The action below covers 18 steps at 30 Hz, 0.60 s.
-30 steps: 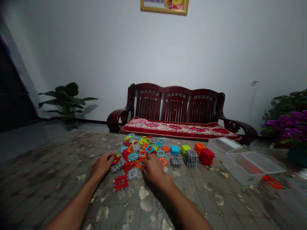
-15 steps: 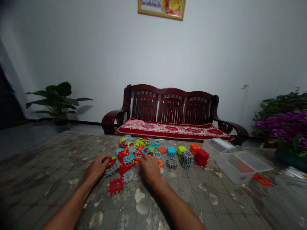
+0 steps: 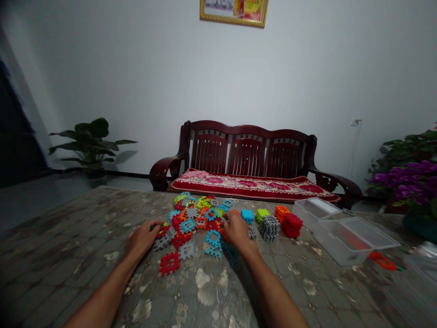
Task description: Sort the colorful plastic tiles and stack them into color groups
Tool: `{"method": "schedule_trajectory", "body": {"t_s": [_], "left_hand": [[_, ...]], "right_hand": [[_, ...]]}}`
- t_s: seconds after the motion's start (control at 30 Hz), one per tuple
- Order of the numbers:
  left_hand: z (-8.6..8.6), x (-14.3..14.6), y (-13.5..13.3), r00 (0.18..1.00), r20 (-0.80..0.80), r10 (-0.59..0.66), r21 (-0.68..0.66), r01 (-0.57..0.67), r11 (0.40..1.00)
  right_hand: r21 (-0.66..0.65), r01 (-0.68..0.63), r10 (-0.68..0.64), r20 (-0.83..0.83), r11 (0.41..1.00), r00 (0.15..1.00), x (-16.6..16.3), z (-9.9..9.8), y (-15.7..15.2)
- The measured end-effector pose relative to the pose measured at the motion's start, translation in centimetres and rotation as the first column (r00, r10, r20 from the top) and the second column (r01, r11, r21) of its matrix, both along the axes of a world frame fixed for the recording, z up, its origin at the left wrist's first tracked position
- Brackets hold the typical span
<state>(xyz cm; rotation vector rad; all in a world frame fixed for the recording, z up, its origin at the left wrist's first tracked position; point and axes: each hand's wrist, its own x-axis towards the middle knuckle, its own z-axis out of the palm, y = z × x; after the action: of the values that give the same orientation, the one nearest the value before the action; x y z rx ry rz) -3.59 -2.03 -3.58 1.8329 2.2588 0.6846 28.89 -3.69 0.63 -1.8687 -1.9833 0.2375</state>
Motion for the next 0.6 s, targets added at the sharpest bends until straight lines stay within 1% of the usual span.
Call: {"method": "schedule_trajectory", "body": {"t_s": [0.07,0.13,0.23,0.3,0.4,0.5,0.6], "left_hand": [[0.0,0.0,0.0,1.000,-0.001,0.003,0.001,-0.003,1.000],[0.0,0.0,0.0,1.000,0.000,0.005,-0.002,-0.005,1.000],[-0.1,0.0,0.1,1.000,-0.003,0.000,-0.007,0.000,1.000],[-0.2,0.0,0.1,1.000,-0.004,-0.004,-0.005,0.004,1.000],[-0.3,-0.1,0.2,1.000,-0.003,-0.002,-0.001,0.002,1.000],[-0.3,-0.1,0.2,1.000,-0.012,0.001,0.013,-0.001,1.000],[-0.3,0.0,0.1,1.000,-0.016,-0.004,0.033,0.005,0.999]], "right_hand": [[0.011,0.017,-0.017,-0.001,1.000,1.000,-0.3,-0.8,-0.7],[0.004,-0.001,0.001,0.025,1.000,1.000,-0.3,-1.1,-1.1],[-0.030,-0.012,0.014,0.057,0.999,0.998,-0.1,-0.8,-1.2],[-0.054,0.023,-0.018,0.090,0.998,0.996,0.0,-0.3,-1.1],[-0.063,0.077,-0.063,0.191,0.995,0.980,-0.4,0.0,-0.9],[-0.053,0.107,-0.088,0.274,0.993,0.958,-1.2,-0.2,-0.9],[-0.037,0.125,-0.109,0.297,0.991,0.949,-1.6,-0.5,-1.0]]}}
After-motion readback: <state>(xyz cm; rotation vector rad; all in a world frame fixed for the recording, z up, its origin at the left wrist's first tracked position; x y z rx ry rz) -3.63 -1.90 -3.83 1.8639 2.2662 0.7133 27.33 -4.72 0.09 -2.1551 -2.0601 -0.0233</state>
